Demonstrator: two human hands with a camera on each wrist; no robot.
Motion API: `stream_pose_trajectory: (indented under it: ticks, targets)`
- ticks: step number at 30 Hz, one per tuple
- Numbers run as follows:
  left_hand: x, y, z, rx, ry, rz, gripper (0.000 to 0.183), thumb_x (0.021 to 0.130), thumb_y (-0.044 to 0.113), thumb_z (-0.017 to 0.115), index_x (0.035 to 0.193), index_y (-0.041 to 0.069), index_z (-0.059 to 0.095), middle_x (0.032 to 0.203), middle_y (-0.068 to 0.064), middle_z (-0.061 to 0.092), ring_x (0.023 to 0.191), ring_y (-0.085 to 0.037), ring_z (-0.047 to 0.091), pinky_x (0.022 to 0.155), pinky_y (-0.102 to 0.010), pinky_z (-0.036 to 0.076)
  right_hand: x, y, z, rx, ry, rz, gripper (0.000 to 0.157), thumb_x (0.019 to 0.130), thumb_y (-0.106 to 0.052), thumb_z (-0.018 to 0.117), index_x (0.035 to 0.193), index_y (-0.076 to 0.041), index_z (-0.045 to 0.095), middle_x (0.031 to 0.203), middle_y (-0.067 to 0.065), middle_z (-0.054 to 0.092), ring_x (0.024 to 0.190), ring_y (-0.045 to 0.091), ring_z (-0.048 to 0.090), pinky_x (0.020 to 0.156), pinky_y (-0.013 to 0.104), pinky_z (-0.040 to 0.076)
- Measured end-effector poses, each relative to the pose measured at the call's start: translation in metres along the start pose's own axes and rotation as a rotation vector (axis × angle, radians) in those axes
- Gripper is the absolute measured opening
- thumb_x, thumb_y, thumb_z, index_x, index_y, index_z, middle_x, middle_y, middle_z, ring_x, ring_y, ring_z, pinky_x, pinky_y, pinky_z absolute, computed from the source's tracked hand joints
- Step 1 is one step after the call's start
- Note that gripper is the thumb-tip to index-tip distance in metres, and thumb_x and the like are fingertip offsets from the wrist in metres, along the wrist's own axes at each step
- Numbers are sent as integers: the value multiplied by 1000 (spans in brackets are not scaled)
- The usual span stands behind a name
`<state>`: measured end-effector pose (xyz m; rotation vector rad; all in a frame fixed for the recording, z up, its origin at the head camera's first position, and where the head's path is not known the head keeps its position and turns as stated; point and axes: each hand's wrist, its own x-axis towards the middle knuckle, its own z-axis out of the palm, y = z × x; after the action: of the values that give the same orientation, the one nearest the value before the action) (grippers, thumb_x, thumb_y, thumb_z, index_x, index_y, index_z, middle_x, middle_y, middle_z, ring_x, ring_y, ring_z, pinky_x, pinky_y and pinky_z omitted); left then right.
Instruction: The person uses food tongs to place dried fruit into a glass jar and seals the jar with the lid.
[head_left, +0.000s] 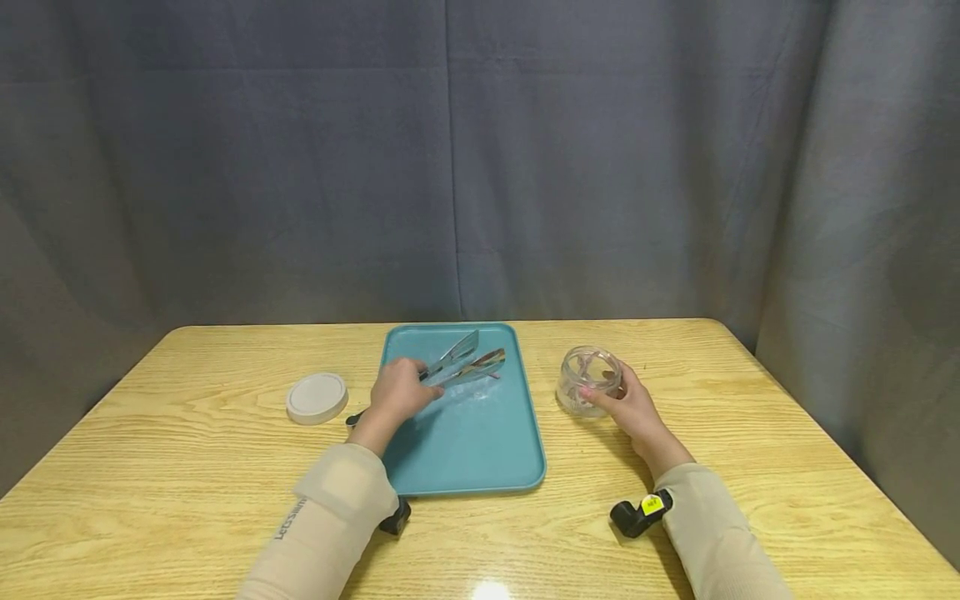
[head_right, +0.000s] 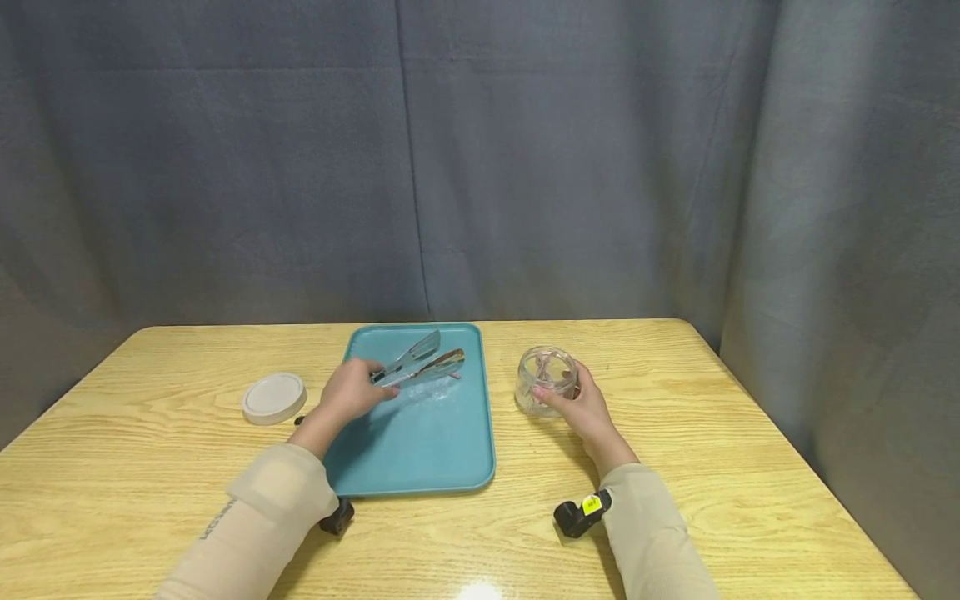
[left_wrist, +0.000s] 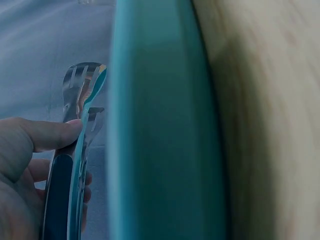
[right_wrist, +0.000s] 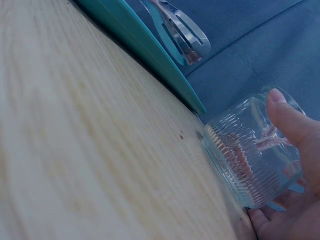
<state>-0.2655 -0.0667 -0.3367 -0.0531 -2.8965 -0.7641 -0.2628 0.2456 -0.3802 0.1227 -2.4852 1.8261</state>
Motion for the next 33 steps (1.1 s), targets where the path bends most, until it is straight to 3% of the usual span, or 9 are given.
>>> stream_pose_trajectory:
  ticks: [12, 22, 33]
  targets:
    - [-1, 2, 4, 40, -23, -18, 43, 69, 25, 72, 102, 0, 61, 96, -13, 59, 74, -22, 50, 67, -39, 42, -1, -1, 1, 1, 3, 9, 83, 77, -30, 65, 138, -8, 13, 135, 19, 24, 118, 34, 27, 93, 49, 21]
    - [0, 3, 6, 35, -35, -36, 38, 70, 24, 71, 100, 2, 64, 96, -11, 60, 71, -21, 50, 62, -36, 42, -2, -2, 0, 4, -5, 4, 83, 78, -31, 64, 138, -8, 12, 135, 19, 23, 120, 36, 24, 94, 49, 18]
    - [-1, 6, 6, 64, -40, -53, 30, 71, 24, 71, 95, 7, 67, 94, -8, 61, 79, -23, 56, 64, -39, 44, -1, -1, 0, -2, -2, 6, 84, 77, -31, 64, 138, -7, 12, 135, 20, 23, 121, 36, 23, 94, 49, 18]
